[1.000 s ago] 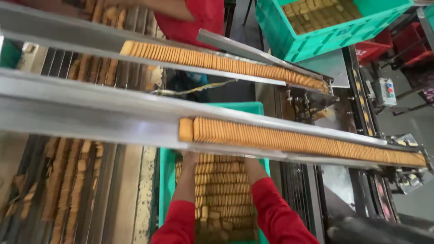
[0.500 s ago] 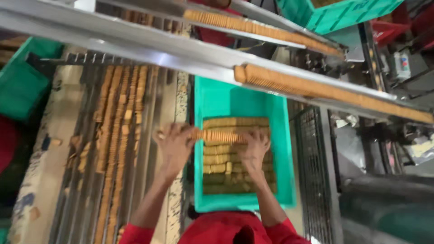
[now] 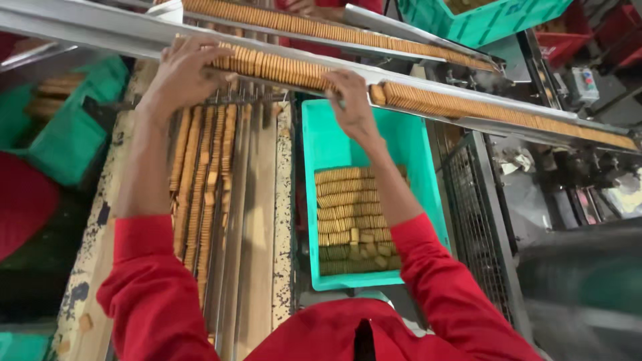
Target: The person gathers stacks of biscuits from a conveyor belt by hand and places them into plastic bins.
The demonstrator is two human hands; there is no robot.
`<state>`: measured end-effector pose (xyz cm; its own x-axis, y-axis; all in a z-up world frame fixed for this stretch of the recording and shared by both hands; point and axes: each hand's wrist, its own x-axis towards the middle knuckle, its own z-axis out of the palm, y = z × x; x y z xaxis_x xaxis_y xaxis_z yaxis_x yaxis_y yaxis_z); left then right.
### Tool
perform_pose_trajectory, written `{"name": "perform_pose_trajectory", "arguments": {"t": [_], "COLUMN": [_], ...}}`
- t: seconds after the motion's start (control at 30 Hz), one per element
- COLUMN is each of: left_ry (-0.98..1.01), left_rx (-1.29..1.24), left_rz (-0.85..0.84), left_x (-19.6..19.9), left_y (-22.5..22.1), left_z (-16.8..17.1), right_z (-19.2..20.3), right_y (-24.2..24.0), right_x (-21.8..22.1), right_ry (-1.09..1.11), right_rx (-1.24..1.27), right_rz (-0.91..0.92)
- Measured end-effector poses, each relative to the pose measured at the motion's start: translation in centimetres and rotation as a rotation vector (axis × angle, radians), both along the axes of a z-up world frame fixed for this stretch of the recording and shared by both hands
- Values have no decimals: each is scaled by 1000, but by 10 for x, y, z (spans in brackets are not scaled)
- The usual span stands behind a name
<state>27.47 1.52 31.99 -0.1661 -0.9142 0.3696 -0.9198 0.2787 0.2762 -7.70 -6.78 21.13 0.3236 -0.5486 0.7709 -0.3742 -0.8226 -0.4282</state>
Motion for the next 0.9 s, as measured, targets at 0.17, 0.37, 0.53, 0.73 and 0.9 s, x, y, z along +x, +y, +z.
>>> {"name": "perform_pose_trajectory", "arguments": {"t": [0.17,0.37,0.53,0.73,0.9], "left_ry": [75,-24,17,47,75], "left_rx": [-251,-191,-182,-96,-160], "left_rz": [2,123,76,96,29], "left_x": [34,17,-3,-24,-28], "left_y": [-24,-41,-32,-30,-33], "left_z": [-29,-47,-40,-35,-40], "right_z": [-23,-22,-27,-42,-33], "right_y": [-15,-38,-41,-31,-28], "right_x": [-48,-62,-78,-90,-100], "right_ry": [-182,-183,-136,-264,-200], "right_rx": [153,253,178,181,12], "right_rz": [41,51,-8,86,-113]}}
